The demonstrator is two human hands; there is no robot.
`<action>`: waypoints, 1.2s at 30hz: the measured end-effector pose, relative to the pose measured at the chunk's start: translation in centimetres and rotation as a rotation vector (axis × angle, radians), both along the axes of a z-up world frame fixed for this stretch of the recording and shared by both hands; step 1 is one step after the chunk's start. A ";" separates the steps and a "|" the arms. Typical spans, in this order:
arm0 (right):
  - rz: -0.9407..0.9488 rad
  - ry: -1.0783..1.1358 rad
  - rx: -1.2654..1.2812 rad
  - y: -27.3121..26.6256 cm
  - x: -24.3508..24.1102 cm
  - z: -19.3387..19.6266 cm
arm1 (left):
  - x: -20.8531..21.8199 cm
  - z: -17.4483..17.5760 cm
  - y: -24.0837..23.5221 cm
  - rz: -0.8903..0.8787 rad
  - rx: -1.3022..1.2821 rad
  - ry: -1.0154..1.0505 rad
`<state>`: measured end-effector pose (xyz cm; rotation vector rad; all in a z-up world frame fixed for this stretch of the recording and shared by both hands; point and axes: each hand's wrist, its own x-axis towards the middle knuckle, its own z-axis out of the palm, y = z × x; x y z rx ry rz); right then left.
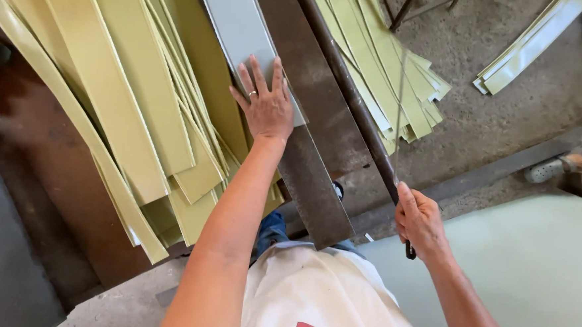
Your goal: Trimming the edges of thin metal strips with a manual tool.
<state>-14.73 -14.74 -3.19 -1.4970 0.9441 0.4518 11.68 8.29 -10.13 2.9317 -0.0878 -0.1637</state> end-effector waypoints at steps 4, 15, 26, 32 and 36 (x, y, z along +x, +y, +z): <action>0.030 -0.027 0.024 2.4 -0.6 -1.5 | 0.1 -0.7 0.0 0.003 0.035 -0.036; -0.152 -0.286 0.205 2.9 -0.2 -4.2 | 0.2 -1.2 -0.1 0.006 0.071 -0.062; 0.642 -0.254 -0.431 3.9 -1.7 -10.3 | 0.2 -0.8 -0.1 0.010 0.088 -0.064; -0.080 -0.139 0.059 2.8 1.0 -6.3 | 0.3 -1.2 -0.1 0.025 0.088 -0.049; 0.432 -0.409 -0.407 3.8 0.3 -9.8 | 0.5 -2.7 -0.1 0.028 0.058 -0.109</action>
